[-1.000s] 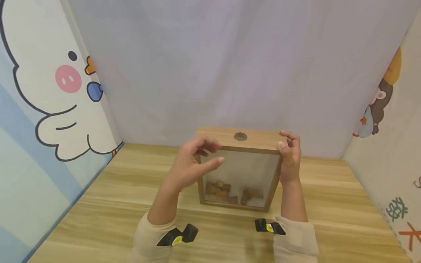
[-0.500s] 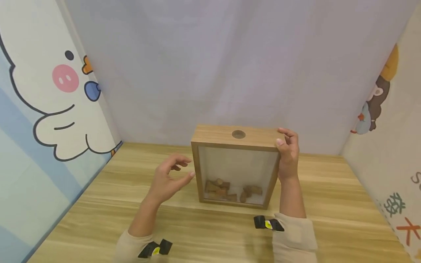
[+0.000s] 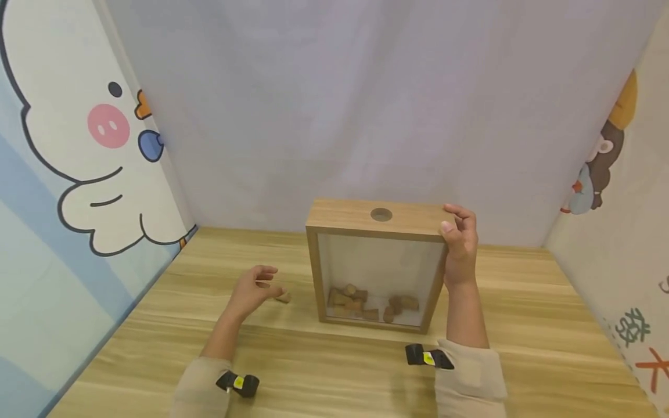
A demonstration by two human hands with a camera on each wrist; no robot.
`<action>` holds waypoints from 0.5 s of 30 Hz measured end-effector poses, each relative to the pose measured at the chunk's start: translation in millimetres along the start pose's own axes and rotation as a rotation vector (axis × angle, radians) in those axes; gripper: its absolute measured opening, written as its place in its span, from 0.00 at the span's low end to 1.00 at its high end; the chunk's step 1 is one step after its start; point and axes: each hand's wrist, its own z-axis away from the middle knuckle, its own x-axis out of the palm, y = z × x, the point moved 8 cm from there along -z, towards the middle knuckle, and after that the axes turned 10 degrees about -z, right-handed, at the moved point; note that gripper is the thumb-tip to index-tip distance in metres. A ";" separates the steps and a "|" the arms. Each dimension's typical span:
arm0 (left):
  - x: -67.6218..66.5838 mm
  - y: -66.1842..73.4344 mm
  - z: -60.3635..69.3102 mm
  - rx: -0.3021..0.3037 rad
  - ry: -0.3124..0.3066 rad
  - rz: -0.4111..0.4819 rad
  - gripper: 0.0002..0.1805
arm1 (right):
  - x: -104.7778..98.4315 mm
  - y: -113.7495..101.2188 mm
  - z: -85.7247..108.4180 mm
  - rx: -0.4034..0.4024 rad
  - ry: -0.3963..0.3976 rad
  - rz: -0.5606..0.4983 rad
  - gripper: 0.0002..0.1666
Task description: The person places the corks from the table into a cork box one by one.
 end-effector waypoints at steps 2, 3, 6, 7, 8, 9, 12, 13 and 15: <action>4.3 -12.3 -3.5 -0.044 -0.023 -0.032 0.30 | -0.4 0.1 0.3 -0.003 0.000 0.001 0.18; 6.6 -17.9 -4.9 -0.060 -0.035 -0.045 0.30 | -0.5 0.2 0.4 -0.005 -0.001 -0.001 0.18; 12.6 -30.9 -9.5 -0.087 -0.059 -0.080 0.30 | -0.9 0.5 0.1 -0.012 0.001 -0.004 0.18; 14.1 -34.3 -11.2 -0.091 -0.062 -0.092 0.30 | -0.7 0.4 0.0 -0.015 -0.001 -0.009 0.18; 15.5 -37.3 -13.0 -0.095 -0.065 -0.101 0.29 | -0.4 0.4 -0.2 -0.017 -0.003 -0.016 0.17; 16.7 -39.4 -14.5 -0.096 -0.065 -0.109 0.29 | -0.1 0.3 -0.3 -0.020 -0.005 -0.020 0.17; 20.1 -42.5 -18.8 -0.093 -0.064 -0.136 0.27 | 0.6 0.1 -0.9 -0.025 -0.010 -0.040 0.17; 21.1 -42.8 -19.8 -0.094 -0.062 -0.142 0.27 | 0.6 0.1 -1.1 -0.026 -0.011 -0.046 0.17; 23.4 -43.6 -21.5 -0.098 -0.056 -0.160 0.25 | 0.3 0.5 -1.1 -0.023 -0.008 -0.049 0.17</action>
